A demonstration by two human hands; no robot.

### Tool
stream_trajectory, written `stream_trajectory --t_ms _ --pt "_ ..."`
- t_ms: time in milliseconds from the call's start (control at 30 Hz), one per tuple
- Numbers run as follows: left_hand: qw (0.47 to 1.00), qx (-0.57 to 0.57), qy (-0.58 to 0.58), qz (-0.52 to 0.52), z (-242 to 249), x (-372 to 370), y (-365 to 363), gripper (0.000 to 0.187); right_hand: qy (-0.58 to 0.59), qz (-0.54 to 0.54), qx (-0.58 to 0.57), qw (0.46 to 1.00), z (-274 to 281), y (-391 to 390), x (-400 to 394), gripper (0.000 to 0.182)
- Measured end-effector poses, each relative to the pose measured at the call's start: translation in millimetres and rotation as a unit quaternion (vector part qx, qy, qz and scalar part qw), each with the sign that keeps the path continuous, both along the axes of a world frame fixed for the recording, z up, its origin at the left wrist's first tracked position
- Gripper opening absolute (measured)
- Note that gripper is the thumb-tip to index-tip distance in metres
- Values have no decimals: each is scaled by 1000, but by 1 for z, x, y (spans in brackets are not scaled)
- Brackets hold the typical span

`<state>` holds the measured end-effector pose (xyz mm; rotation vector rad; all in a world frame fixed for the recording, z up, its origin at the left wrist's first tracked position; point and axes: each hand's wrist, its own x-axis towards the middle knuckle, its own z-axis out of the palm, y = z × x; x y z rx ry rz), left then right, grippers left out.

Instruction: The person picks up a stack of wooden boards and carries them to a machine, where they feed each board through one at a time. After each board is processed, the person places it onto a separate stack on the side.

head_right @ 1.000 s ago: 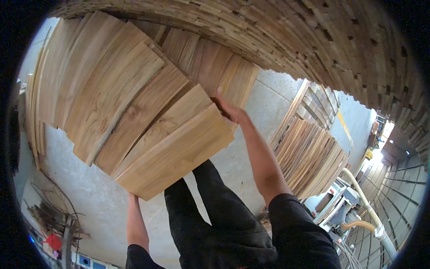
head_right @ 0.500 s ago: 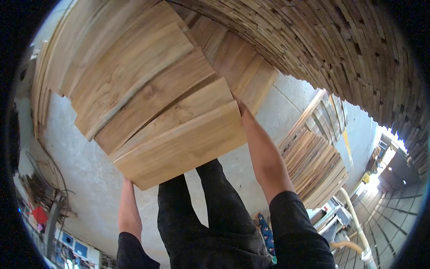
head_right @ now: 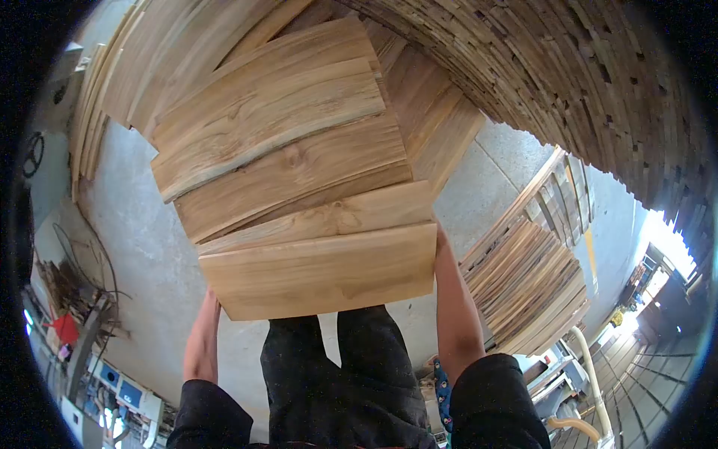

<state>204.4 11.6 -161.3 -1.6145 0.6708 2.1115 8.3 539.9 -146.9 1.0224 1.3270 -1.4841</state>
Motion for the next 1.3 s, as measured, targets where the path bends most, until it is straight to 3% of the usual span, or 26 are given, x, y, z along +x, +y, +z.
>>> stream_trajectory --t_ms 433,533,700,933,1033,1167,1233,1300 --pt "999 6 -40 -10 17 41 -6 79 -28 -45 37 998 72 40 60 67" --pt "1000 6 -29 -11 15 39 -5 79 -21 -38 31 999 67 41 56 66" --pt "999 7 -21 -24 14 40 -7 78 6 -6 13 1000 13 28 29 65" --pt "997 4 6 -72 9 44 -5 76 35 -17 -11 999 -8 38 79 63" --pt "997 5 -5 -71 9 59 4 74 44 -42 -9 998 -10 52 107 61" --pt "994 65 21 -88 12 89 31 75 53 -31 71 996 54 33 125 62" --pt "993 110 -25 -47 14 111 47 71 96 42 6 994 43 60 140 60" --pt "993 114 -20 -29 4 139 60 69 115 49 -4 992 45 76 160 59"
